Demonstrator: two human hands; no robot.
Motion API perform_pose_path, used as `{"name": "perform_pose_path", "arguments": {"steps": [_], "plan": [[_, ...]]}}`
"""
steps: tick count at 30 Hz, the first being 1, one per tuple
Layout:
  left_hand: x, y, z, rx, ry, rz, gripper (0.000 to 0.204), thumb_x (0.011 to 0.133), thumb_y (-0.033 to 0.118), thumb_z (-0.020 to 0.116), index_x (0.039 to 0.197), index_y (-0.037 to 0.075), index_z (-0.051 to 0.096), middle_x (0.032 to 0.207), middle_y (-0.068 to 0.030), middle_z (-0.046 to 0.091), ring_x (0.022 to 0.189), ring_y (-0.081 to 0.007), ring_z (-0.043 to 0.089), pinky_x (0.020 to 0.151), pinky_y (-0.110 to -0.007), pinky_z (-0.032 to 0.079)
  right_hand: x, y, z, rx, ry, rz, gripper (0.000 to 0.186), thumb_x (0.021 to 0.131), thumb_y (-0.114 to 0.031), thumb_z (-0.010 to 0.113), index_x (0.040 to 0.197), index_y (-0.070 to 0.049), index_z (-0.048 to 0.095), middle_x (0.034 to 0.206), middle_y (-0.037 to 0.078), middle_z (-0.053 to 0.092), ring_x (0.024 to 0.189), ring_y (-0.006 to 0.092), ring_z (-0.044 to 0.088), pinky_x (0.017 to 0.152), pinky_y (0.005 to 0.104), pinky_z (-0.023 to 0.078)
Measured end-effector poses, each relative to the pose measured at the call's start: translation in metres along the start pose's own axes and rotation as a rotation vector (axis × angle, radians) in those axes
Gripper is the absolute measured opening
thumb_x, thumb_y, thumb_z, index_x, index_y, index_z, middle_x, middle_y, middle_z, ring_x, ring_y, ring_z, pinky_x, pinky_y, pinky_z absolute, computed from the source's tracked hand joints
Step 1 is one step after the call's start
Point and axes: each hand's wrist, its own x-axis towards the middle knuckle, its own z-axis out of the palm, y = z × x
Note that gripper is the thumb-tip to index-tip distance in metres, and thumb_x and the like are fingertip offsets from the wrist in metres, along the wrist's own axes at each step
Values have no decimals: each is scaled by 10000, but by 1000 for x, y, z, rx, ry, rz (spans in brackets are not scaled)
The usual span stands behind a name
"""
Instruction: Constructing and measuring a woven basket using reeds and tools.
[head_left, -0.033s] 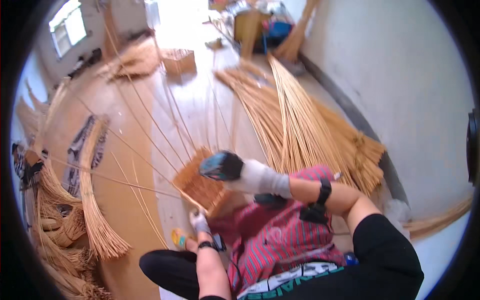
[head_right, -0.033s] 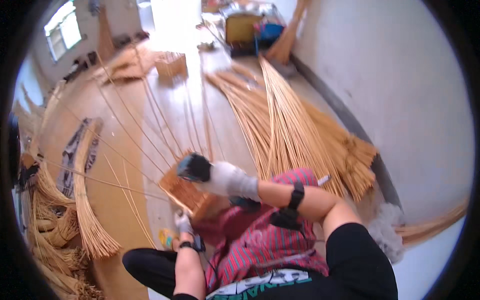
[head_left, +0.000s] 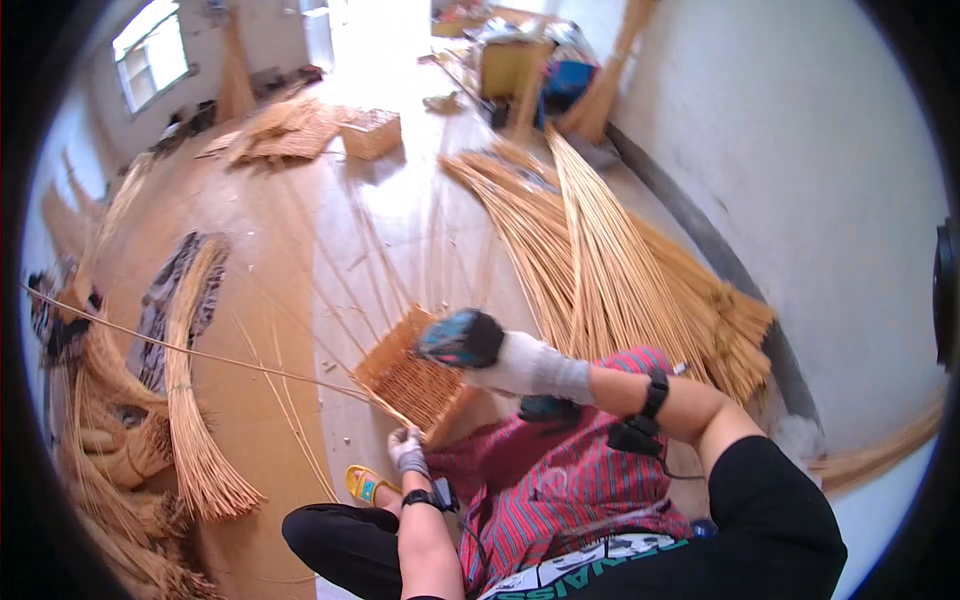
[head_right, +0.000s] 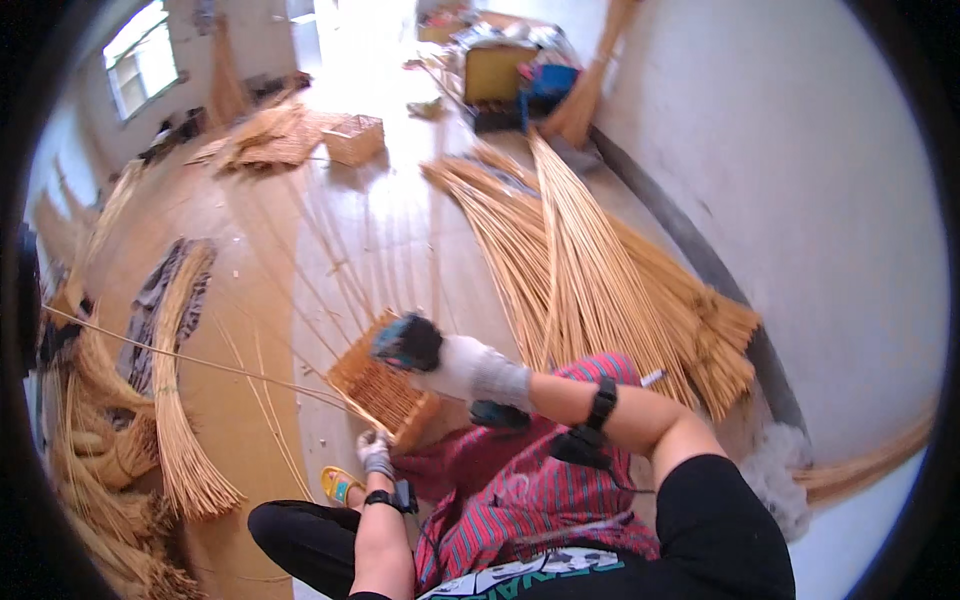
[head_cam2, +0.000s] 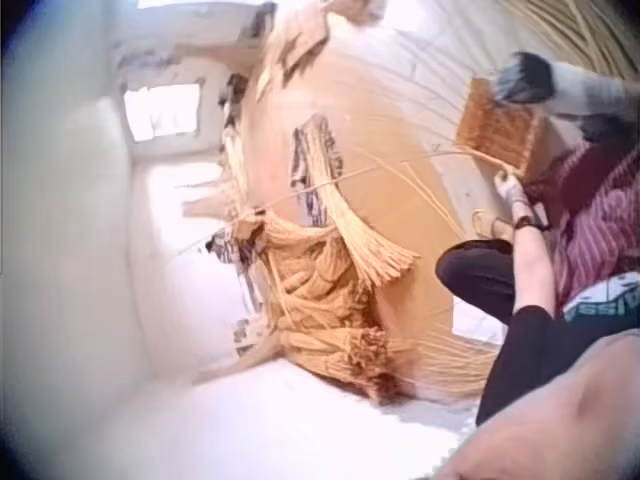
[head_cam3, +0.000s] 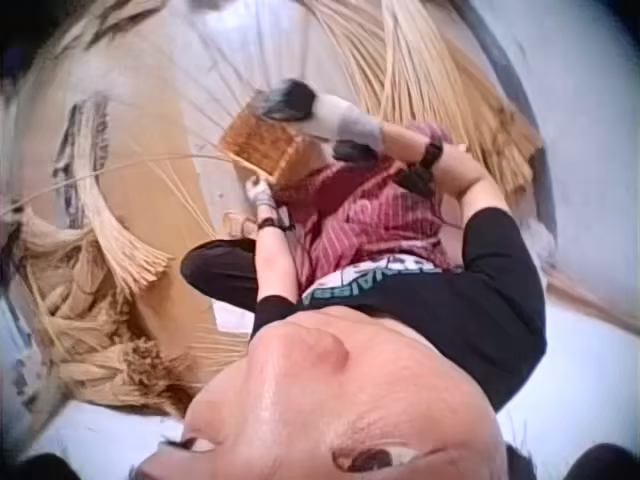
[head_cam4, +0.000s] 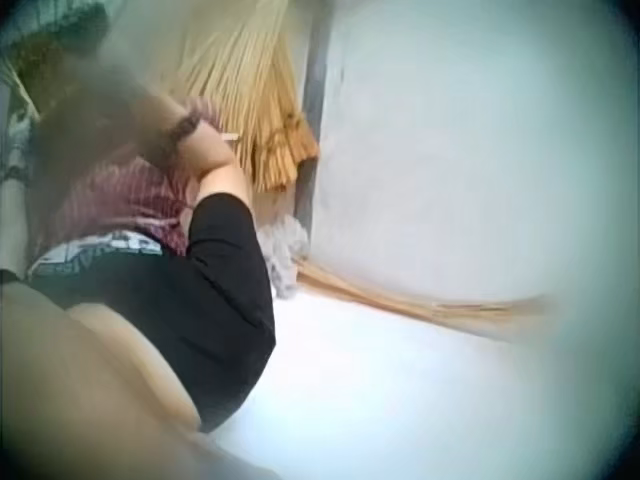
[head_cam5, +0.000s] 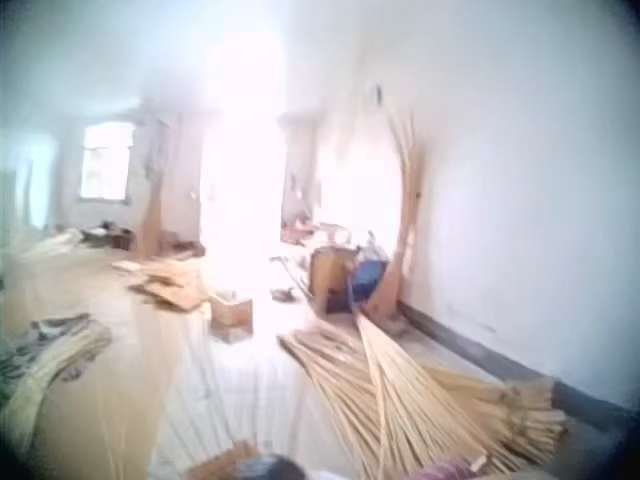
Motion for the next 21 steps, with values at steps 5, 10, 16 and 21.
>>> {"name": "perform_pose_path", "arguments": {"steps": [5, 10, 16, 21], "plan": [[-80, 18, 79, 145, -317, 79, 462, 755, 222, 910, 1091, 9, 677, 1000, -90, 724, 870, -199, 663, 818, -375, 558, -52, 41, -4, 25, -449, 323, 448, 908, -395, 669, 1282, -150, 645, 971, 149, 744, 927, 370, 723, 830, 439, 577], [-74, 116, 99, 227, -281, 165, 580, 752, 353, 889, 1077, -60, 642, 1011, -230, 736, 906, -323, 709, 844, -434, 557, -90, 74, 13, -82, -499, 360, 477, 845, -455, 731, 1202, -140, 699, 1110, 186, 741, 1030, 368, 713, 884, 446, 570], [-81, 115, 123, 339, -307, -18, 544, 663, 331, 955, 984, -5, 672, 924, -163, 747, 834, -276, 708, 808, -392, 558, -101, 93, 32, -181, -374, 272, 440, 867, -409, 723, 1228, -159, 683, 1092, 200, 733, 1032, 407, 692, 876, 461, 566], [-93, 102, 108, 385, -337, -100, 515, 645, 344, 965, 947, 29, 692, 887, -123, 744, 796, -239, 691, 763, -370, 558, -93, 72, 42, -239, -498, 430, 453, 864, -431, 726, 1225, -160, 686, 1057, 203, 741, 1023, 419, 694, 873, 471, 568]]}}
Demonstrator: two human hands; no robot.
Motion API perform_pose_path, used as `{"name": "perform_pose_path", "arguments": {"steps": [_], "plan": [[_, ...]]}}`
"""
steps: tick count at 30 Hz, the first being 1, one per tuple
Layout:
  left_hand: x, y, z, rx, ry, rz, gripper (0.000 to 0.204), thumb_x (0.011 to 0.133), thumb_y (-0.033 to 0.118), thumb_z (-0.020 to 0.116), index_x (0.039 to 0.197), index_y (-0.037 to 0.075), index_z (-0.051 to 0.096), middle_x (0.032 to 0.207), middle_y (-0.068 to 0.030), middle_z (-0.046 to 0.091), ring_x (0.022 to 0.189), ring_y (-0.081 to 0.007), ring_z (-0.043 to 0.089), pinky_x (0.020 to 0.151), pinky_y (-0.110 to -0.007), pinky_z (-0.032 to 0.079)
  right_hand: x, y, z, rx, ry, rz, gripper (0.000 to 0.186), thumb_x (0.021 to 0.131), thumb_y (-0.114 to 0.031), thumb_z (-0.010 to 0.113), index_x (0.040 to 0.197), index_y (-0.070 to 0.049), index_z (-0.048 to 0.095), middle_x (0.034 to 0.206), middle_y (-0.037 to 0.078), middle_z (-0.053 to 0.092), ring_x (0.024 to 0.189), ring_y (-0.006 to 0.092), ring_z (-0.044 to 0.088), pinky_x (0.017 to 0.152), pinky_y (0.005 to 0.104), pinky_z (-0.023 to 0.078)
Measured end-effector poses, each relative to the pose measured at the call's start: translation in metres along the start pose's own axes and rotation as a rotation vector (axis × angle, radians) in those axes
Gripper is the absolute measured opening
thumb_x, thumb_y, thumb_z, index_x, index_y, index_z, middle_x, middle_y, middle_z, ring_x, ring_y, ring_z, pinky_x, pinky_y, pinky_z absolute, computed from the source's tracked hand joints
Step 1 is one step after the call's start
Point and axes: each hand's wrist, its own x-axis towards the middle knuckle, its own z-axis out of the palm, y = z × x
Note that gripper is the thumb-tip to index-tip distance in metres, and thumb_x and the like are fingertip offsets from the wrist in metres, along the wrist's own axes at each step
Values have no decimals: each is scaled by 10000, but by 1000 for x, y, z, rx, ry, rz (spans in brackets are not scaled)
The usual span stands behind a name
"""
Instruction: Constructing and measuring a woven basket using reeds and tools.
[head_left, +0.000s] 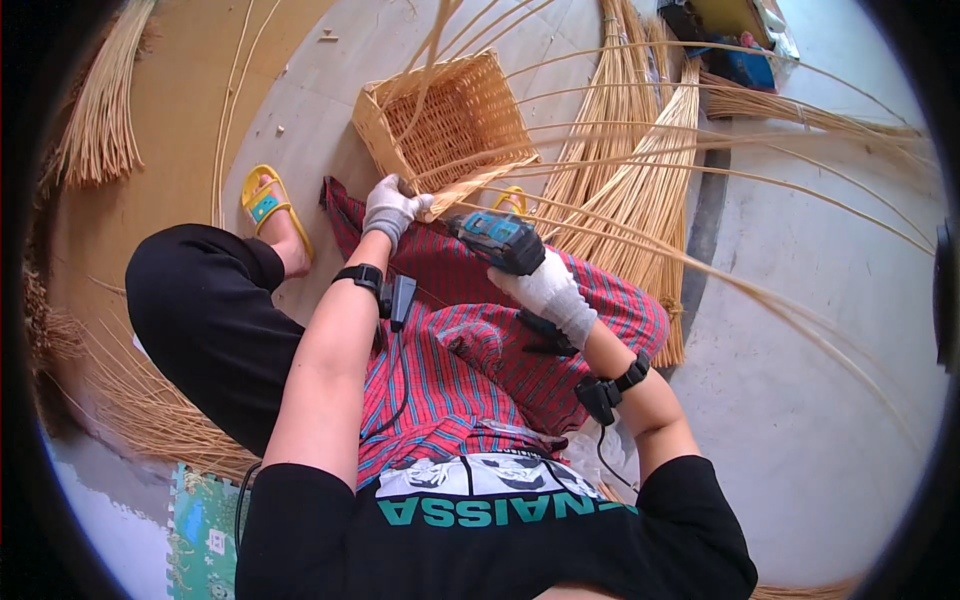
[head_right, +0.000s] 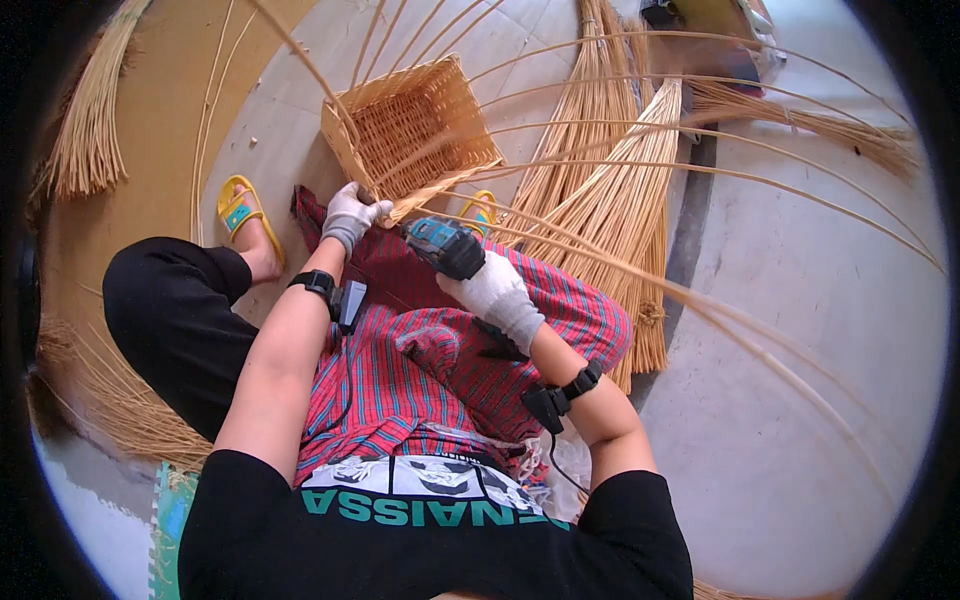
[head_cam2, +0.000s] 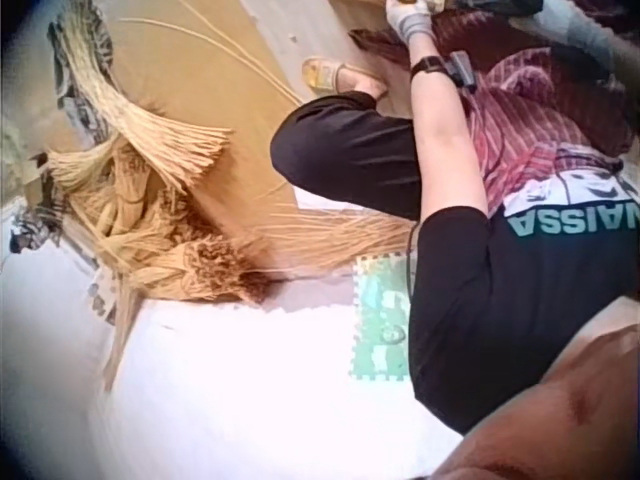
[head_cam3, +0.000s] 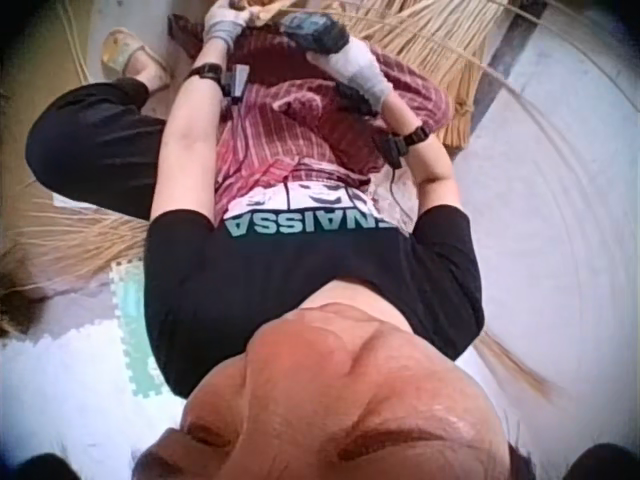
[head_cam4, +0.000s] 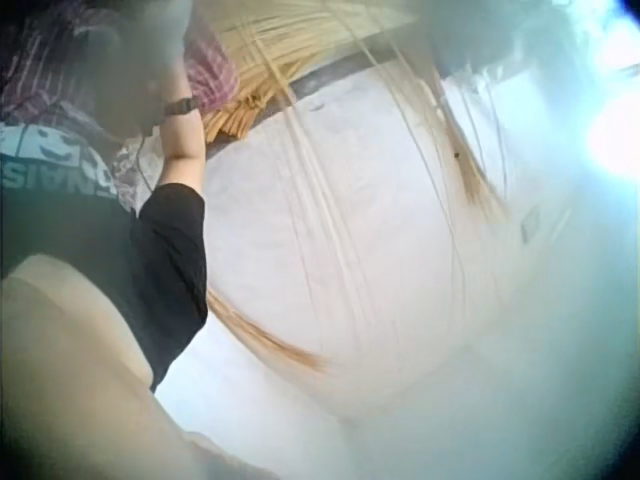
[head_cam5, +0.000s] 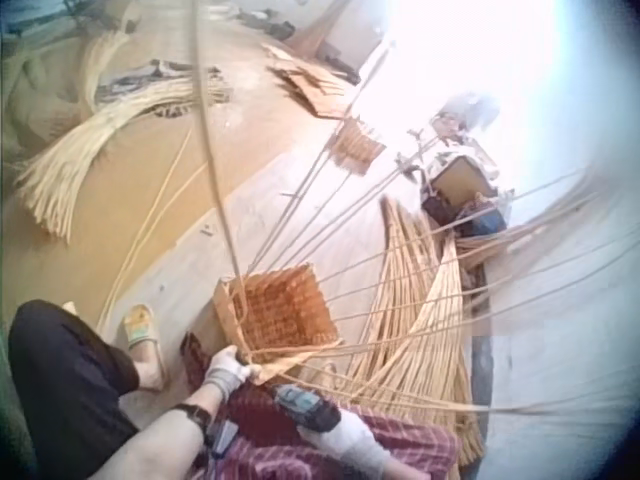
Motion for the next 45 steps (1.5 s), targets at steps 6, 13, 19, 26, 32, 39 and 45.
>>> {"name": "perform_pose_path", "arguments": {"steps": [6, 13, 19, 26, 32, 39, 45], "plan": [[-17, 14, 0, -2, -1, -21, 535, 654, 389, 965, 942, 18, 708, 911, -132, 756, 824, -248, 709, 790, -369, 562, 0, -4, -2, 41, -17, 45, 438, 858, -437, 734, 1166, -127, 708, 1031, 211, 745, 1033, 410, 697, 874, 472, 569], [-22, 20, -3, -29, -23, -28, 539, 678, 402, 960, 935, 7, 699, 901, -146, 751, 827, -234, 703, 784, -372, 555, 1, -13, -10, 5, 0, -25, 427, 857, -395, 740, 1167, -104, 702, 1040, 208, 748, 1043, 394, 705, 883, 455, 572], [-22, 16, 2, 5, -7, 11, 599, 661, 440, 958, 980, 2, 703, 946, -157, 758, 861, -269, 715, 804, -386, 557, 0, -23, -17, 6, -67, 71, 414, 858, -358, 738, 1163, -81, 695, 1042, 207, 749, 1040, 384, 711, 877, 454, 574], [-22, 21, -2, -38, -77, -53, 610, 652, 404, 970, 1038, 4, 720, 1001, -147, 765, 922, -280, 726, 864, -380, 560, 3, -9, -6, -41, 22, -100, 326, 866, -338, 727, 1078, -91, 710, 948, 207, 742, 964, 398, 712, 817, 453, 584], [-25, 24, -4, -57, -97, -66, 609, 650, 404, 970, 1044, 7, 727, 992, -131, 768, 918, -264, 724, 855, -374, 560, 0, -21, -14, -105, -2, -131, 318, 869, -306, 714, 1115, -105, 695, 964, 198, 735, 948, 409, 700, 805, 465, 579], [-27, 27, -2, -48, -121, -72, 575, 651, 429, 963, 981, 22, 727, 936, -121, 760, 872, -244, 709, 816, -373, 555, 6, -11, -14, -121, 8, -244, 365, 889, -297, 685, 1213, -130, 669, 1030, 196, 732, 974, 412, 691, 828, 474, 570], [-30, 30, -2, -30, -137, -63, 554, 661, 445, 958, 943, 27, 727, 896, -111, 755, 840, -230, 698, 789, -371, 552, 8, -17, -11, -128, 56, -320, 376, 892, -297, 676, 1228, -129, 665, 1049, 192, 731, 997, 405, 689, 838, 470, 571]]}}
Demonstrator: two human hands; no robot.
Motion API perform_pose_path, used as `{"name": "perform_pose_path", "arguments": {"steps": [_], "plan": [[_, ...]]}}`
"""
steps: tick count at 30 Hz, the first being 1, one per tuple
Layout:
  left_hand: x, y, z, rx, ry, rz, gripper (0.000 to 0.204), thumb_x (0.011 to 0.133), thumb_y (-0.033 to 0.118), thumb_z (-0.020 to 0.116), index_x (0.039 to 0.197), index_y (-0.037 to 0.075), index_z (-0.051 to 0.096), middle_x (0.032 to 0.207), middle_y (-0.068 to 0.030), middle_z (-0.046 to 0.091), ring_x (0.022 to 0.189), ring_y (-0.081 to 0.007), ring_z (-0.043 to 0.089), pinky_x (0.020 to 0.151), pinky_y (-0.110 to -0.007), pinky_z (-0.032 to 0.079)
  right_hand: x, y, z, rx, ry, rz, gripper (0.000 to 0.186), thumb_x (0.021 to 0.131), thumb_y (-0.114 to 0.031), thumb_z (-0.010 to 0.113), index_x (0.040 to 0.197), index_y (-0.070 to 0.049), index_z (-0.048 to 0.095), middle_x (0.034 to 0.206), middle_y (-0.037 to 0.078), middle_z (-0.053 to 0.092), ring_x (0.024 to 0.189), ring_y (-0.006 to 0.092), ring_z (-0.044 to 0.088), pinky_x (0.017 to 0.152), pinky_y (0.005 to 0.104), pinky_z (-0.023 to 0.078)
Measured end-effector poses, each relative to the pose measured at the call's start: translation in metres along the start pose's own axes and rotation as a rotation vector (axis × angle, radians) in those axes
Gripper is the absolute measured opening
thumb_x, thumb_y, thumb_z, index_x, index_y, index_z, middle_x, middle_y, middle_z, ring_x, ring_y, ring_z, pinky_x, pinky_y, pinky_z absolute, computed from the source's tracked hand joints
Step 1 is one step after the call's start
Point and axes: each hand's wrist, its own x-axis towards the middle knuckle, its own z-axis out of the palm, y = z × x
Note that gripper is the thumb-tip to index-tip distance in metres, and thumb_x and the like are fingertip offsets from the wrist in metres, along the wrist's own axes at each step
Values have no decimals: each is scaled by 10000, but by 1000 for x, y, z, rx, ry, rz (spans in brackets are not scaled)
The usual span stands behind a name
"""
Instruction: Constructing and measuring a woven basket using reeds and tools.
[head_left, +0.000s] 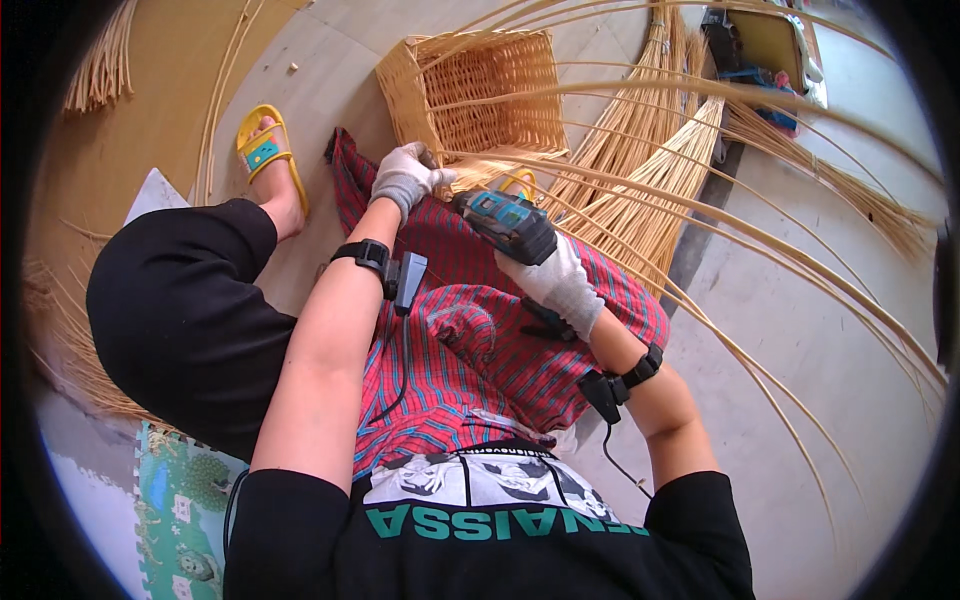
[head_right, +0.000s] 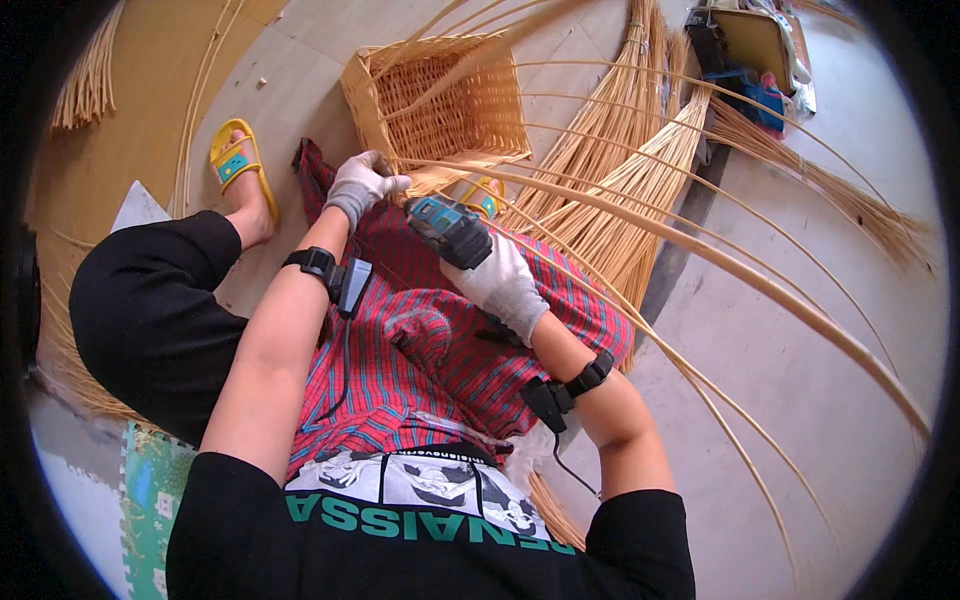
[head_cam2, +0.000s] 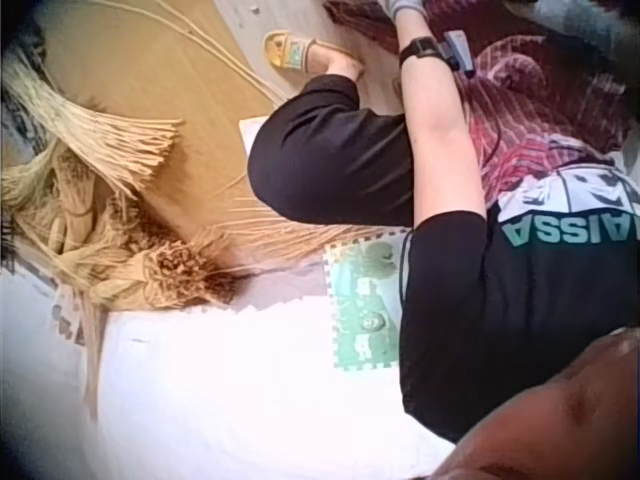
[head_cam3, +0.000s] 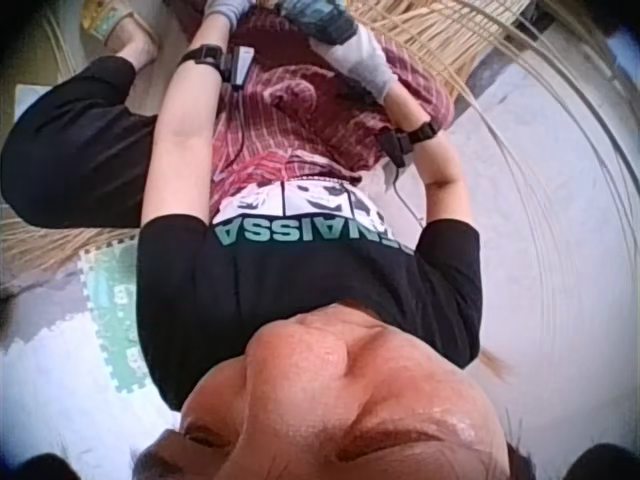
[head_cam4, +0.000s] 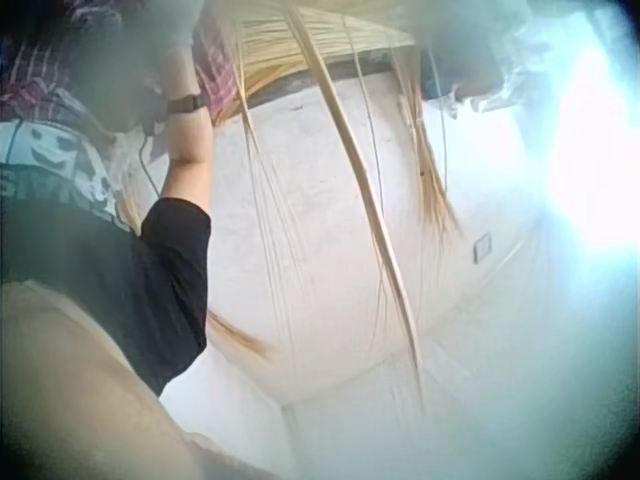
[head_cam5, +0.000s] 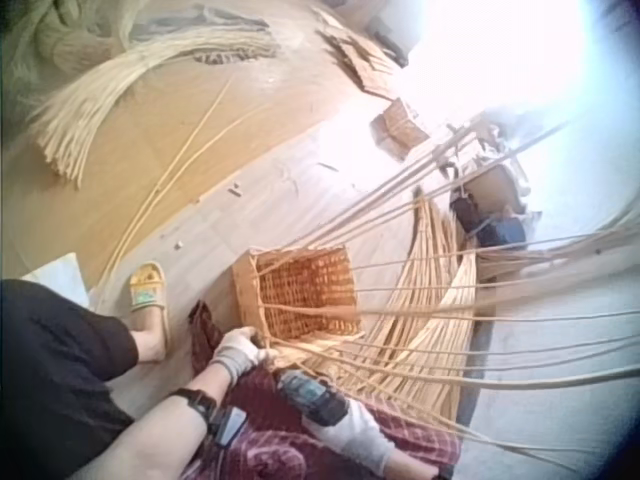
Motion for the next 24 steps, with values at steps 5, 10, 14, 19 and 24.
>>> {"name": "perform_pose_path", "arguments": {"steps": [5, 10, 14, 19, 24], "plan": [[2, -4, 0, 12, 13, 9, 551, 669, 434, 953, 949, 18, 724, 909, -122, 757, 842, -240, 701, 797, -377, 554, 4, -8, -4, -34, -100, 136, 407, 881, -306, 686, 1249, -133, 658, 1102, 189, 735, 1033, 392, 695, 890, 469, 566], [7, 4, 28, 30, 10, -50, 616, 645, 419, 960, 1050, 19, 724, 983, -125, 763, 914, -265, 723, 859, -379, 564, -13, 5, -27, -119, -208, 410, 461, 874, -361, 711, 1280, -147, 659, 1182, 190, 722, 1082, 397, 692, 950, 465, 550], [42, -68, 20, -220, 186, -45, 650, 630, 357, 970, 1085, -20, 699, 1008, -178, 763, 879, -270, 728, 826, -382, 586, -38, -51, -100, 150, -36, 18, 430, 887, -232, 746, 1289, -92, 680, 1240, 171, 702, 1161, 371, 657, 1017, 425, 510], [7, -34, 123, -706, -743, 245, 602, 837, 259, 847, 1328, 27, 588, 1187, -106, 730, 1010, -210, 706, 915, -377, 567, -81, -36, -90, 464, 60, 309, 455, 852, -72, 771, 1300, -68, 691, 1227, 123, 708, 1126, 264, 667, 993, 368, 506], [27, -47, 87, -364, 364, -238, 199, 921, 184, 656, 797, 56, 745, 946, -129, 783, 875, -236, 736, 820, -388, 570, -97, -27, -70, 468, 57, 448, 459, 881, -123, 776, 1327, -85, 674, 1280, 126, 691, 1119, 264, 674, 982, 356, 514]]}}
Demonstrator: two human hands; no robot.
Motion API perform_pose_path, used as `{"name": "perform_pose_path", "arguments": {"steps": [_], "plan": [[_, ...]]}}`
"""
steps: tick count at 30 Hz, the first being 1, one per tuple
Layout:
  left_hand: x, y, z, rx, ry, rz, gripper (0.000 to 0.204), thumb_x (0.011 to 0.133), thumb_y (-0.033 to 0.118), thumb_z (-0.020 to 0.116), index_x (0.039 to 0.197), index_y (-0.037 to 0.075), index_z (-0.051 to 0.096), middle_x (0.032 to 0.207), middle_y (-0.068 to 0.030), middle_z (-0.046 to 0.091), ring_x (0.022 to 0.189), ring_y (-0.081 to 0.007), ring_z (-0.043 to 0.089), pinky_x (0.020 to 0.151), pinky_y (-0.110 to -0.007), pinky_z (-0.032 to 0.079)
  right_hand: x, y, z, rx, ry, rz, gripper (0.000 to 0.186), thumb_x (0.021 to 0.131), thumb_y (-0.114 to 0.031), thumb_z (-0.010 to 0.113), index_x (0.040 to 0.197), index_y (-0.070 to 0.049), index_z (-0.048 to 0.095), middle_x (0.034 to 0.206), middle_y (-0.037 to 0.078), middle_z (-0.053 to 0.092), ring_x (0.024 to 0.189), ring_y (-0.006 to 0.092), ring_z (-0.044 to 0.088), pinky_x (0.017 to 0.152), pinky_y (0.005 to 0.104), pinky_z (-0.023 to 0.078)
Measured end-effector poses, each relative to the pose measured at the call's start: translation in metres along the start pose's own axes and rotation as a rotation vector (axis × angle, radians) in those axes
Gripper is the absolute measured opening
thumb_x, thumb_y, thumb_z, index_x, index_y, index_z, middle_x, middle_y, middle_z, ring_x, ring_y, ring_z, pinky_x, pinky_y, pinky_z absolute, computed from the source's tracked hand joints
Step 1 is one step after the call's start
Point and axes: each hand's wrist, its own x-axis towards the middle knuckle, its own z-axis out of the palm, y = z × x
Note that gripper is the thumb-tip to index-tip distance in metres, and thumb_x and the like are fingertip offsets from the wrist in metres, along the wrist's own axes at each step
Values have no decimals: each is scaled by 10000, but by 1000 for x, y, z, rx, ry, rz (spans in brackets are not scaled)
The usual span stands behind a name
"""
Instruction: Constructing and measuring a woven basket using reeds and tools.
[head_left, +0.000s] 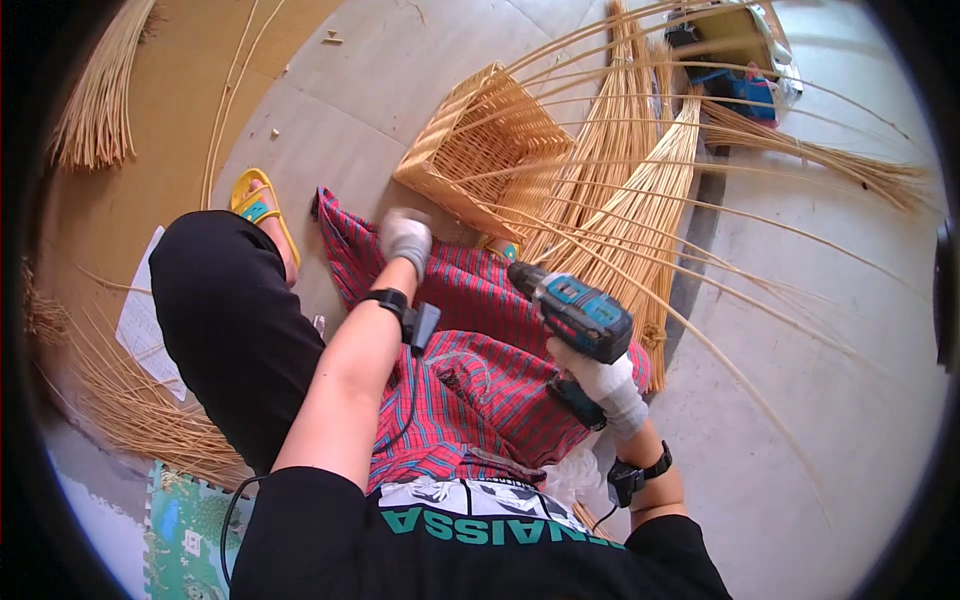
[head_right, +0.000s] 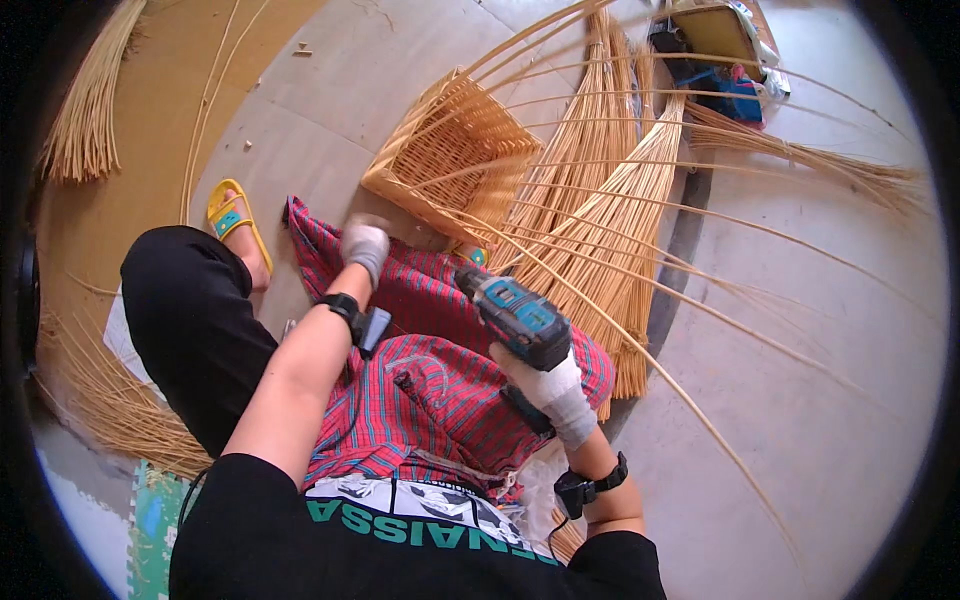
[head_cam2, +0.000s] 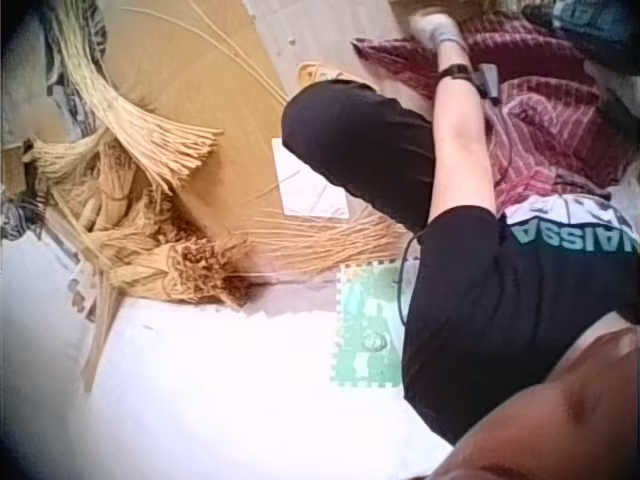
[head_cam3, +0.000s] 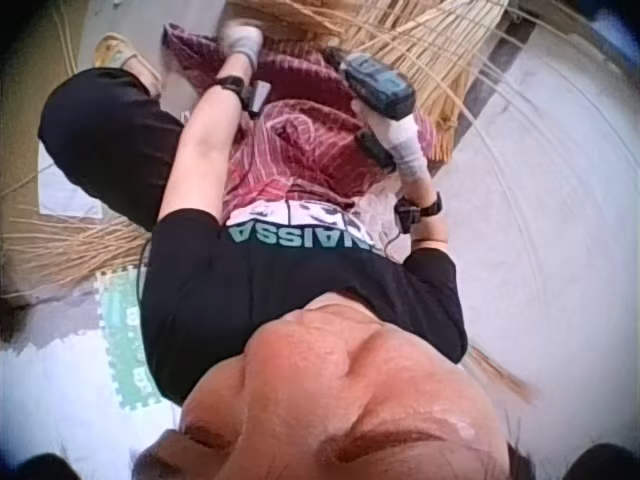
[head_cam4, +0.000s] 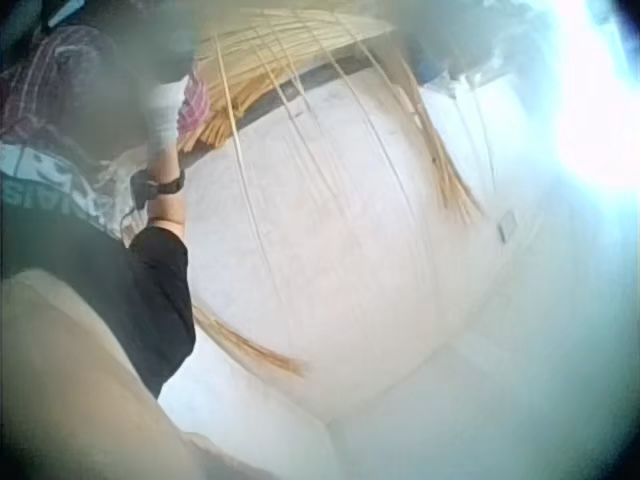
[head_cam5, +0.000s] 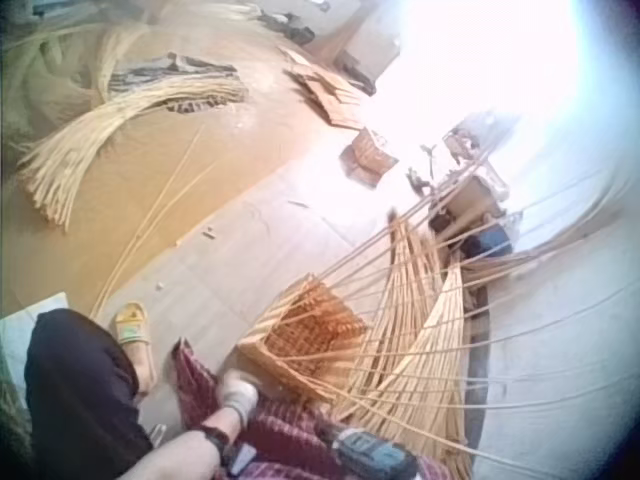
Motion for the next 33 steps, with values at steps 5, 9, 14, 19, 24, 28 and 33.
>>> {"name": "perform_pose_path", "arguments": {"steps": [5, 9, 14, 19, 24, 28, 33], "plan": [[58, 66, -24, -147, 219, 718, 431, 974, 426, 667, 1167, 44, 712, 960, -146, 766, 855, -339, 719, 852, -419, 561, 3, 14, 21, -193, -18, -274, 435, 892, -235, 788, 1286, -84, 678, 1166, 159, 739, 1028, 312, 734, 916, 379, 572], [58, 87, -32, 91, -118, 493, 377, 855, 354, 828, 1057, 48, 737, 918, -146, 765, 828, -266, 723, 822, -406, 568, -3, 9, 29, -281, -25, -259, 416, 878, -275, 799, 1215, -64, 680, 1061, 153, 755, 903, 312, 759, 770, 386, 615], [37, 96, -64, 652, -88, 370, 410, 787, 358, 852, 954, 14, 704, 880, -122, 749, 813, -197, 705, 756, -358, 566, 1, 17, 33, -311, -24, -274, 433, 857, -301, 813, 1215, -96, 680, 1023, 149, 759, 923, 317, 754, 770, 392, 614], [1, 61, -66, 662, -716, 140, 631, 793, 461, 843, 1127, -51, 686, 990, -193, 753, 811, -238, 715, 714, -398, 577, 13, 34, 47, -294, -8, -124, 443, 847, -338, 812, 1205, -104, 698, 1019, 158, 759, 950, 338, 741, 813, 407, 597], [2, -5, -50, 445, -601, 274, 745, 824, 514, 840, 1290, -32, 641, 1127, -153, 741, 994, -258, 701, 903, -382, 545, 42, 54, 69, -310, 8, -132, 414, 816, -347, 821, 1153, -129, 719, 974, 148, 766, 935, 351, 742, 817, 413, 594], [-1, 25, -49, 560, -567, 256, 860, 782, 533, 867, 1335, -72, 606, 1184, -183, 727, 1082, -297, 685, 959, -382, 527, 41, 58, 54, -310, -29, -126, 467, 857, -352, 779, 1250, -116, 683, 1103, 163, 753, 1055, 357, 714, 908, 432, 567], [6, 18, -59, 421, -583, 212, 831, 755, 488, 904, 1275, -103, 637, 1205, -193, 719, 1097, -276, 683, 966, -367, 527, 48, 44, 63, -291, -93, -85, 474, 872, -331, 754, 1289, -125, 665, 1167, 179, 735, 1093, 365, 698, 933, 439, 557]]}}
